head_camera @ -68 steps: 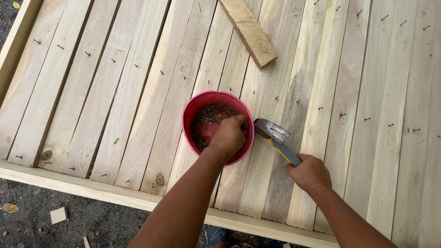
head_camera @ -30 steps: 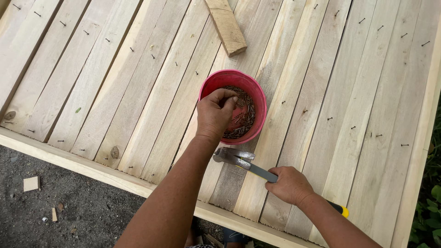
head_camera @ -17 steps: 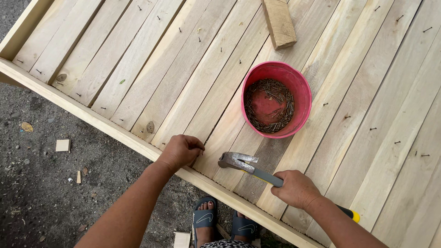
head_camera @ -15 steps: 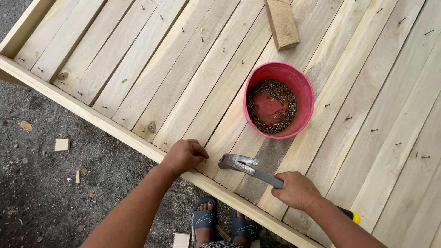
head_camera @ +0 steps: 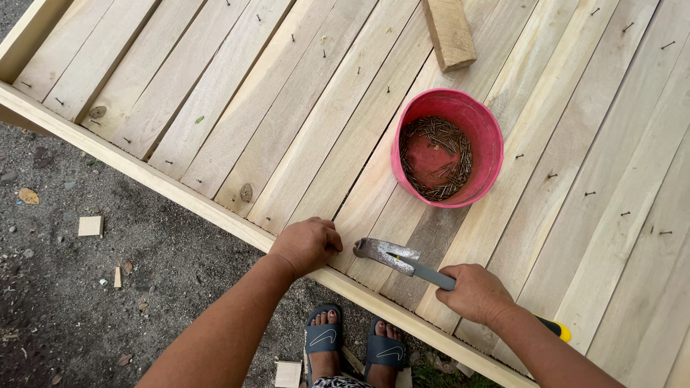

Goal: The person hammers nails into slatted wooden furniture frames laid on the ground. They take nails one at a time from a pink bucket, position each nail on a wood slat, and drive it in with a claw hammer, working along the frame edges.

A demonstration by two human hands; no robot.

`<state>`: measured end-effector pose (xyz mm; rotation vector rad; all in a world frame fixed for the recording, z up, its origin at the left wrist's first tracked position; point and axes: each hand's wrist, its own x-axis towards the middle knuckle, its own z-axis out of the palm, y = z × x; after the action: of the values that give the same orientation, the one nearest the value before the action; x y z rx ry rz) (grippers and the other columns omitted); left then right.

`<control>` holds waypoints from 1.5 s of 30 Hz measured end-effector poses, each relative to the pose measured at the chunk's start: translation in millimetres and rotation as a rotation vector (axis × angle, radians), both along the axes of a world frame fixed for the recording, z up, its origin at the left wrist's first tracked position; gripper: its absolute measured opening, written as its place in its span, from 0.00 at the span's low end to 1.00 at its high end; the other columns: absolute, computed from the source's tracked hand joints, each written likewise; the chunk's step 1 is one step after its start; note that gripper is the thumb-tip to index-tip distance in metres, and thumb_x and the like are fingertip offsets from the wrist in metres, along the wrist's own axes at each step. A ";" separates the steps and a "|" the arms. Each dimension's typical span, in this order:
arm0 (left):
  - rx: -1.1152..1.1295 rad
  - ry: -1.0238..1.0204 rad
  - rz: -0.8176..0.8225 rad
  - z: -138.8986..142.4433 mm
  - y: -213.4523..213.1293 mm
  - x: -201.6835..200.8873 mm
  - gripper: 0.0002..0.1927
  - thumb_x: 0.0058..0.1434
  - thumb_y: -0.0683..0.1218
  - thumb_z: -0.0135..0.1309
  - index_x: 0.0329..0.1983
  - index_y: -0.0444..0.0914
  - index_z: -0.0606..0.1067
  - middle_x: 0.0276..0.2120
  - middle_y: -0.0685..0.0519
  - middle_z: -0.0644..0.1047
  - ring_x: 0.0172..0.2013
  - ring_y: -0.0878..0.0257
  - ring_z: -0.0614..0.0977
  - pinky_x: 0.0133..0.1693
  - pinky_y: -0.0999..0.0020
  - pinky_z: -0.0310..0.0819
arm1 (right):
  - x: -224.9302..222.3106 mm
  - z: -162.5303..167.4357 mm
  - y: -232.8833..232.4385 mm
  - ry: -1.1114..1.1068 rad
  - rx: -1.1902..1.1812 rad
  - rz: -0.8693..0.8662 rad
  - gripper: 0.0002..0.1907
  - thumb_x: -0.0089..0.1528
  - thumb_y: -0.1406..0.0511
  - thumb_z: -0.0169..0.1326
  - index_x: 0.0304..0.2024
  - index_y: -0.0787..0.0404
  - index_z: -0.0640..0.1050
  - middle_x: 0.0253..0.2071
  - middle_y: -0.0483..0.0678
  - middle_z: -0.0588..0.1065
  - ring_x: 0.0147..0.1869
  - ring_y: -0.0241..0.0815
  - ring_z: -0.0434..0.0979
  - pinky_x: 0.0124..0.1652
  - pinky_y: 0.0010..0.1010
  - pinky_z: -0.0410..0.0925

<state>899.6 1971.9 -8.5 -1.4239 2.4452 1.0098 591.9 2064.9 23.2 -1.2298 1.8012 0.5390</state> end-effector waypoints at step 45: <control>0.286 0.213 0.514 -10.8 -22.5 3.3 0.19 0.53 0.29 0.51 0.37 0.40 0.86 0.43 0.52 0.80 0.40 0.58 0.82 0.45 0.66 0.79 | 20.6 -16.0 2.4 -0.277 -0.042 -0.153 0.16 0.51 0.60 0.63 0.36 0.65 0.82 0.29 0.52 0.80 0.35 0.44 0.80 0.45 0.34 0.73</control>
<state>903.0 1949.4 -19.3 -1.9654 1.9746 1.6109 612.5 2067.2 7.2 -1.1235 1.6593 0.2317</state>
